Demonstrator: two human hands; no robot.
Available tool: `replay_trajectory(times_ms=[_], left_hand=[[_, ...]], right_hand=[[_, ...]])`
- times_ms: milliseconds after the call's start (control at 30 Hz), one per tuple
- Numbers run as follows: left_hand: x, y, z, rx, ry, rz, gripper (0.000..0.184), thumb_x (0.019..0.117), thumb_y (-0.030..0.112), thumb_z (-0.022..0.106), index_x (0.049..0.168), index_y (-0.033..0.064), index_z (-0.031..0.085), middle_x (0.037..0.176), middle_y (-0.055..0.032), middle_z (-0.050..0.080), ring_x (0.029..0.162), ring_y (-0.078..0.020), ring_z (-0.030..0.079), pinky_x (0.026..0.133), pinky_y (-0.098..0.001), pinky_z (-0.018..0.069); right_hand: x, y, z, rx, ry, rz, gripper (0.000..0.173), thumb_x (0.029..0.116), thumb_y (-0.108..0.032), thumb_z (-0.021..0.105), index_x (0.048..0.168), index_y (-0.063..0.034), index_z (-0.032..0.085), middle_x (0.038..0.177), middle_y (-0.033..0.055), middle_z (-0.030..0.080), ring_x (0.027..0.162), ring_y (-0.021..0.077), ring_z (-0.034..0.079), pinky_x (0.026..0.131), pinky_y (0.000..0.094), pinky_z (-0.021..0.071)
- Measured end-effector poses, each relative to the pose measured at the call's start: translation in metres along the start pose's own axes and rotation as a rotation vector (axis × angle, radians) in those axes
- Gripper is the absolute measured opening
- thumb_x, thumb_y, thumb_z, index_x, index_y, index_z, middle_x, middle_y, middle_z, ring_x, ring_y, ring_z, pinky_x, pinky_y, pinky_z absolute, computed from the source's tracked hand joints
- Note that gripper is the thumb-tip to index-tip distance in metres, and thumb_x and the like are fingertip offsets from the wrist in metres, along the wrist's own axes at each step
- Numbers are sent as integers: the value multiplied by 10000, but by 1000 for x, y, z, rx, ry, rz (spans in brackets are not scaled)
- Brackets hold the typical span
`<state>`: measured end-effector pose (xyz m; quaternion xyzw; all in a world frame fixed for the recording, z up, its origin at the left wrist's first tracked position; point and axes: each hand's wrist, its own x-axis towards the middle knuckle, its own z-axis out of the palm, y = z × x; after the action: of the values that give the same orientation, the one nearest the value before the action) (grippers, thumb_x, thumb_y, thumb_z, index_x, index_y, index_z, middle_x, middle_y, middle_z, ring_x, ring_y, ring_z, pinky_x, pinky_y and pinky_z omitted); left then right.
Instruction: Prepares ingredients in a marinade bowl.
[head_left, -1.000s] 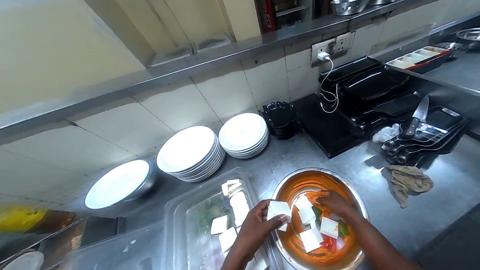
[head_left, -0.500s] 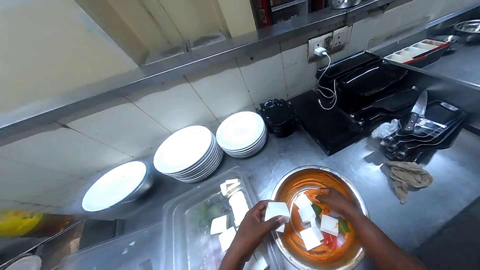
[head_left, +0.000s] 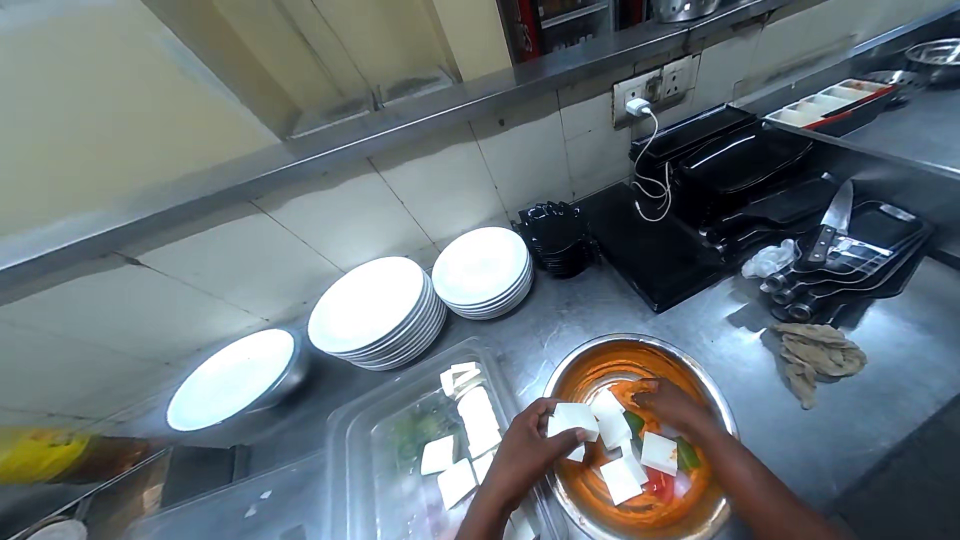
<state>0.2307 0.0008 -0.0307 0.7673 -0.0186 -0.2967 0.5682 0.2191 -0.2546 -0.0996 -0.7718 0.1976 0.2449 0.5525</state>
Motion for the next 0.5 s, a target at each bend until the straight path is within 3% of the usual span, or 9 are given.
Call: replay_trajectory(times_ms=[300,433,500], left_hand=[[7,0,1,13,9,-12,533,839,160,826,1290,12,584,1050,-84,722,907,-144,716,835,-306,604],[18,-1,2,213,33,-8,601,829,258,838,1317,24,577,1071,-89,709,926,-152,705,866,-341,590],[26,4,7,375,28,-7,630,849,320,821,1354,38,572,1160,-118,685,1016,-191,681,937,-394,554]], right_hand=[[1,2,0,2,-2,-18,334,1029,-201,600,1288,4,641,1226,195,647,1099,256,617,975,454,483],[1,2,1,8,-2,-14,333,1027,-200,600,1289,-1,644,1233,195,647,1109,260,617,981,462,481],[1,1,1,8,0,-12,326,1026,-199,602,1280,0,647,1223,192,649,1099,252,620,975,455,484]])
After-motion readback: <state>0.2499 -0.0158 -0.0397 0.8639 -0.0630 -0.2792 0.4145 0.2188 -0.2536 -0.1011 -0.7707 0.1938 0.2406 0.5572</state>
